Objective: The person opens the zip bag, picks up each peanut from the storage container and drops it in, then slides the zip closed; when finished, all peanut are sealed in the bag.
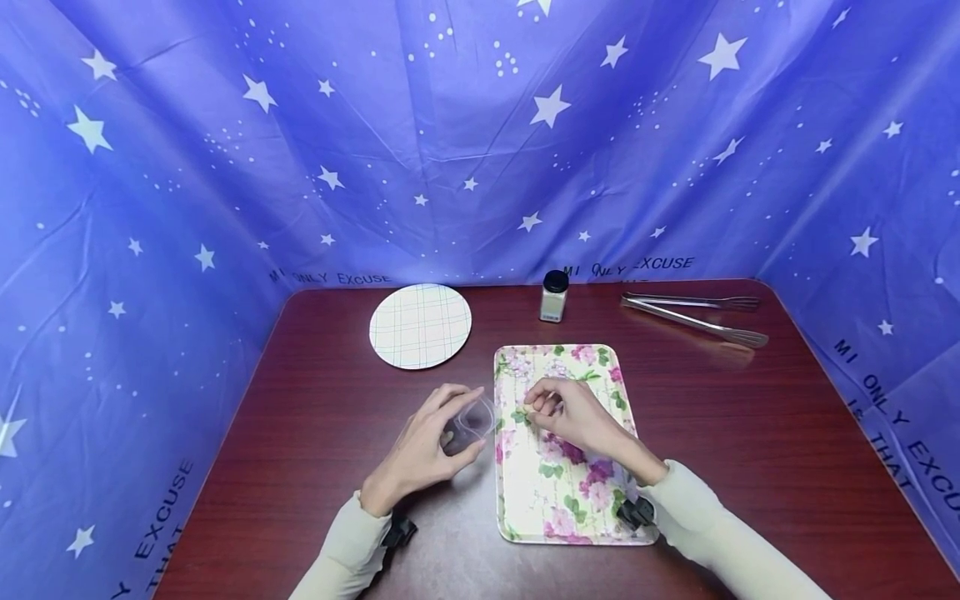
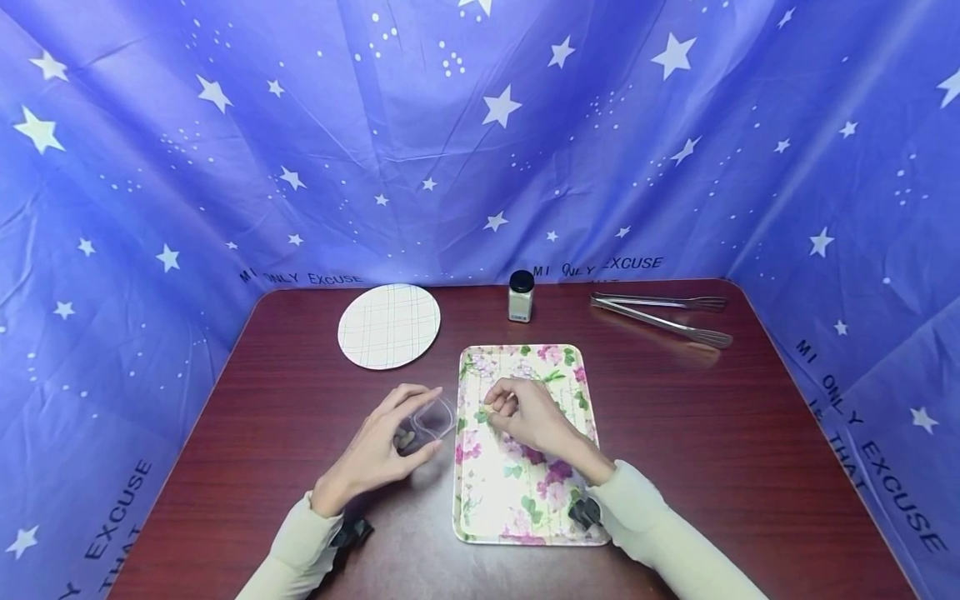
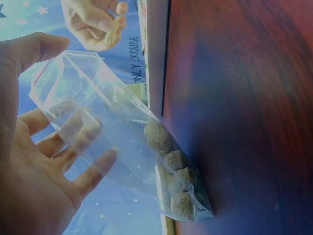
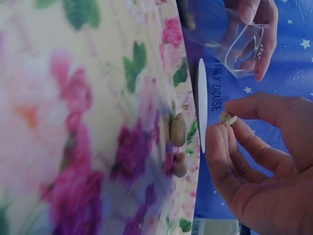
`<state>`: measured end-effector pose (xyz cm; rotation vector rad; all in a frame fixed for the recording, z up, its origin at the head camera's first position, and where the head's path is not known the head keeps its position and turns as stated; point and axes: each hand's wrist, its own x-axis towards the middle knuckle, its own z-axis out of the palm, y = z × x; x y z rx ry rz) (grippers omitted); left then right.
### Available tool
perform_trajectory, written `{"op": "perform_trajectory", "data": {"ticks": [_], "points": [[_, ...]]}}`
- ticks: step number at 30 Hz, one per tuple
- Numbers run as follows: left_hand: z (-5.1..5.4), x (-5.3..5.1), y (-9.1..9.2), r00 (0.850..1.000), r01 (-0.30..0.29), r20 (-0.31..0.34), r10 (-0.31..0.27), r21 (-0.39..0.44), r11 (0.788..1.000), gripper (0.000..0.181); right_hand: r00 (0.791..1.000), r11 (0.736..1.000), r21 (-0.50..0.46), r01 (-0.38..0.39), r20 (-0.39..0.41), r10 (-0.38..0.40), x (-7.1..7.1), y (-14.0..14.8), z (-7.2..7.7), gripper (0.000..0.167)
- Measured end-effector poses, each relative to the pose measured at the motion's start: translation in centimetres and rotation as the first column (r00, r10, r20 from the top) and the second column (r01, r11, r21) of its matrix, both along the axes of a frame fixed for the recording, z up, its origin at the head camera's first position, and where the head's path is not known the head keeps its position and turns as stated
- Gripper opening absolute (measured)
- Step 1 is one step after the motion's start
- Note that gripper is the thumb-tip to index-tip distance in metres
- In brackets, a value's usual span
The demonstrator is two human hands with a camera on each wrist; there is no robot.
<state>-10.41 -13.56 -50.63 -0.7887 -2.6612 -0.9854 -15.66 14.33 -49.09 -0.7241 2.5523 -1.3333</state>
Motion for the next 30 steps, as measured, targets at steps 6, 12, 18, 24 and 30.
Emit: {"op": "perform_trajectory", "data": {"ticks": [6, 12, 18, 24, 30], "points": [[-0.1, 0.1, -0.1, 1.0, -0.001, -0.004, 0.001, -0.004, 1.0, 0.073, 1.0, 1.0, -0.028, -0.01, -0.023, 0.009, -0.1, -1.3, 0.2, 0.012], [-0.2, 0.2, -0.1, 1.0, -0.001, -0.006, 0.001, -0.005, 1.0, 0.072, 1.0, 0.999, -0.049, -0.023, 0.0, 0.023, 0.1, -2.5, 0.7, 0.012], [-0.1, 0.2, -0.1, 1.0, -0.005, -0.004, 0.005, -0.005, 1.0, 0.073, 0.998, 0.997, -0.069, -0.029, 0.047, 0.033, 0.3, -3.4, 1.2, 0.013], [-0.1, 0.2, 0.0, 1.0, 0.002, -0.008, -0.002, -0.004, 1.0, 0.073, 0.997, 0.993, -0.11, -0.038, 0.058, 0.045, 0.6, -4.2, 1.4, 0.012], [-0.1, 0.1, 0.0, 1.0, 0.005, -0.009, -0.005, 0.001, 1.0, 0.073, 0.996, 0.992, -0.113, -0.051, 0.061, 0.058, 1.0, -4.6, 1.4, 0.011]]}}
